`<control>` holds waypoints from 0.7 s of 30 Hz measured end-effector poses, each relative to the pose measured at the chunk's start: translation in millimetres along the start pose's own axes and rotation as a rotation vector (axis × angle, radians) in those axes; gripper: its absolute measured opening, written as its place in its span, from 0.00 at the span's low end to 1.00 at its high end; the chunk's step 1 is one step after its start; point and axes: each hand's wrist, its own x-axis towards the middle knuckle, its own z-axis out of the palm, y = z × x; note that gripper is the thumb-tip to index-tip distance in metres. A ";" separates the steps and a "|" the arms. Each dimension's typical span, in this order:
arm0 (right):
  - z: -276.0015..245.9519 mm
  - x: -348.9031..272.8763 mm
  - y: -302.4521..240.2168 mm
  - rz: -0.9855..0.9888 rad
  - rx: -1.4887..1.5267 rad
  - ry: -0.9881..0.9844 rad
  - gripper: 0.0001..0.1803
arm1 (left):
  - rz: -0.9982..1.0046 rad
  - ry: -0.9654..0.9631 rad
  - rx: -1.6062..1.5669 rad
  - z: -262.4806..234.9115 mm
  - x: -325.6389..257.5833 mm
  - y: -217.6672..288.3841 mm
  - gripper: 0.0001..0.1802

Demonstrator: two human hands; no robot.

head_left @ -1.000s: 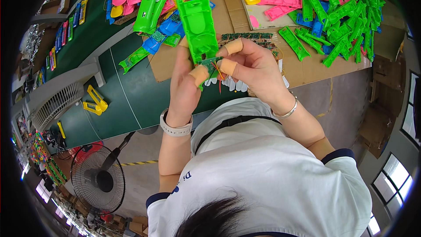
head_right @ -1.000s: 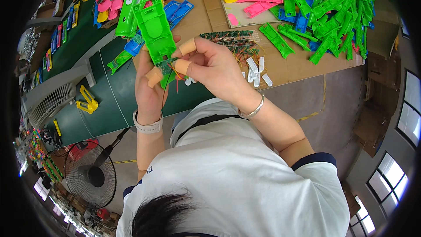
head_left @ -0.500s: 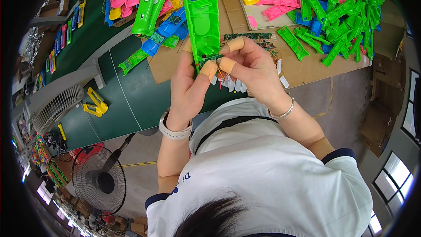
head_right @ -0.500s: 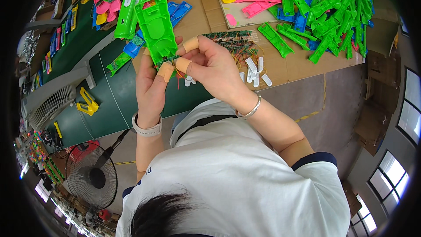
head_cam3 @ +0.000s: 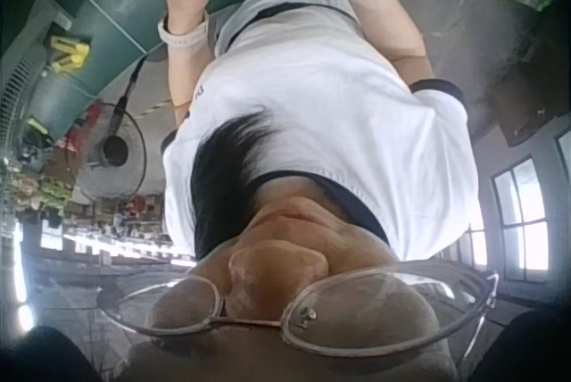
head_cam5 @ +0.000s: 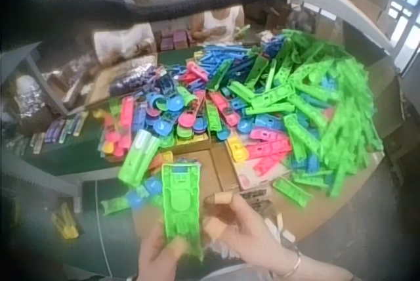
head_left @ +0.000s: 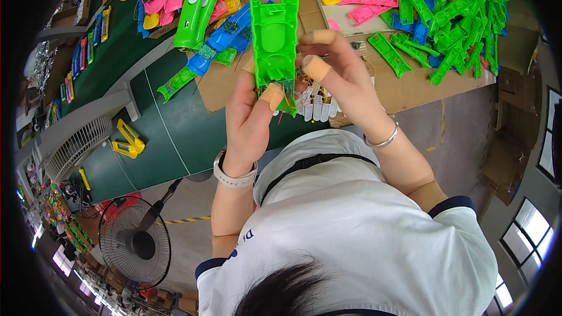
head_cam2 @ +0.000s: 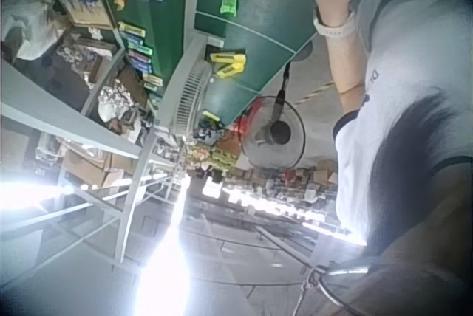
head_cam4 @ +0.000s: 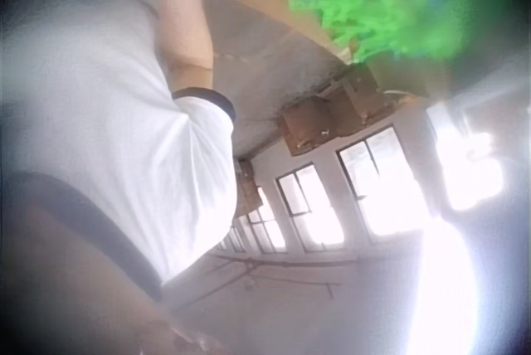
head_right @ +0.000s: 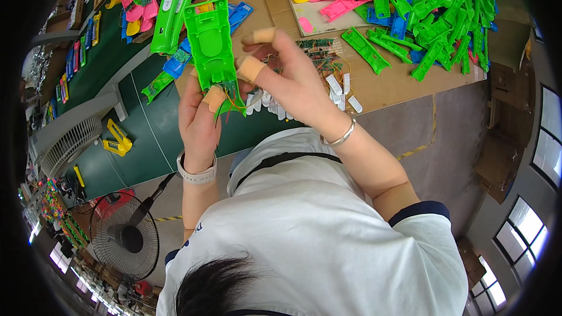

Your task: The person assembles small electronic circuit boards into various colored plastic housings by hand, connecting wires as part of the process.

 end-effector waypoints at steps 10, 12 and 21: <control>10.1 2.0 28.3 0.016 0.034 -0.170 0.25 | -0.051 0.060 -0.056 3.1 -1.4 -2.3 0.21; 7.0 4.4 38.9 0.002 -0.013 -0.157 0.24 | -0.042 0.079 -0.067 1.1 0.8 -10.9 0.21; -1.5 -29.4 39.4 0.333 -0.005 -0.331 0.28 | 0.005 0.318 -0.131 -33.8 33.5 -16.4 0.19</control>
